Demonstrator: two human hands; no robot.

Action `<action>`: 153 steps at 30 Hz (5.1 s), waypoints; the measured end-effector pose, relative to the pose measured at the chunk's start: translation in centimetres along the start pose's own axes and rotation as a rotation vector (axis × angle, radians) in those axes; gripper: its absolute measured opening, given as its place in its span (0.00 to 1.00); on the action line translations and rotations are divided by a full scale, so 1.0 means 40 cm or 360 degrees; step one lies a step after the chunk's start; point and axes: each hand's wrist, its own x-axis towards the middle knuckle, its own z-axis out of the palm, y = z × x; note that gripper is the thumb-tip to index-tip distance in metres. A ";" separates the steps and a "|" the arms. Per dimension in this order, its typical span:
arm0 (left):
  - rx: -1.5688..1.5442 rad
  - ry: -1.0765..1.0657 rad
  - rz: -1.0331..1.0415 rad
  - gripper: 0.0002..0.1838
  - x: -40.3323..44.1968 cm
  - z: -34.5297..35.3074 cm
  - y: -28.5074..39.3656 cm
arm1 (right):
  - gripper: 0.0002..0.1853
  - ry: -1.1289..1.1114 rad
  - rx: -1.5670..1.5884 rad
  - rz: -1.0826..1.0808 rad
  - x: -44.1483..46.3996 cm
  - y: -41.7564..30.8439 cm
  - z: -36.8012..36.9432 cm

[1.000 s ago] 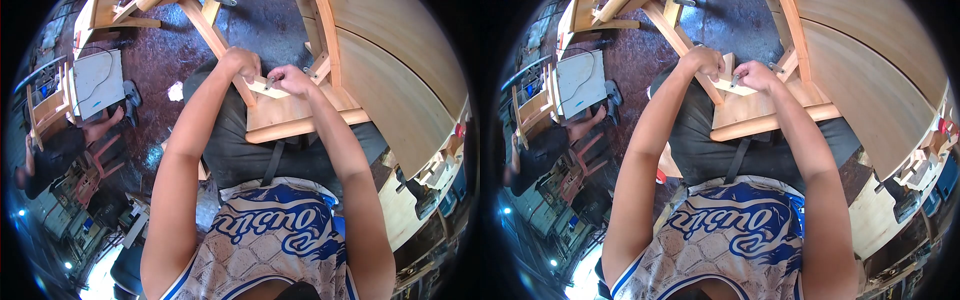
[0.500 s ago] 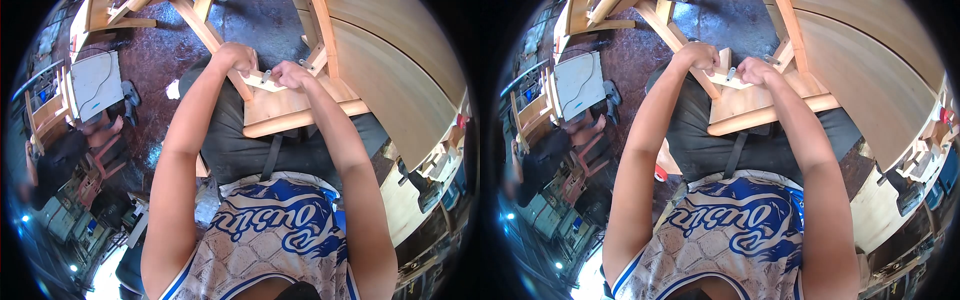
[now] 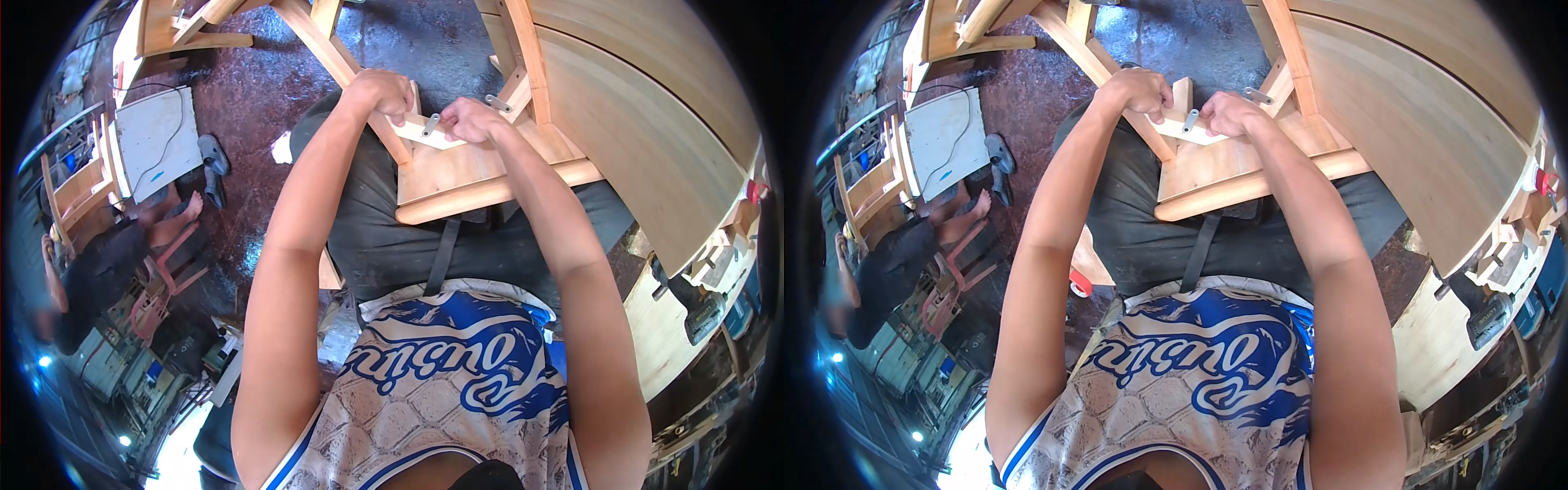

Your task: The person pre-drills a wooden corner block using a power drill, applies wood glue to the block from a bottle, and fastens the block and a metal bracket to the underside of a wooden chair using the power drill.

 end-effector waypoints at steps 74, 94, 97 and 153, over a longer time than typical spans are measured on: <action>0.0132 0.0001 0.0035 0.21 0.009 0.011 0.005 | 0.27 0.0058 0.0123 0.0000 0.007 0.019 0.019; -0.0325 0.1548 -0.0072 0.48 -0.121 0.346 0.247 | 0.22 -0.0012 -0.0048 0.0022 -0.016 -0.002 0.003; -0.0193 0.1462 -0.0067 0.44 -0.120 0.357 0.252 | 0.22 0.0244 -0.0078 -0.0053 -0.085 -0.022 0.011; -0.0135 0.1439 -0.0276 0.26 -0.105 0.397 0.289 | 0.03 0.0029 0.0191 0.1006 -0.213 -0.229 -0.320</action>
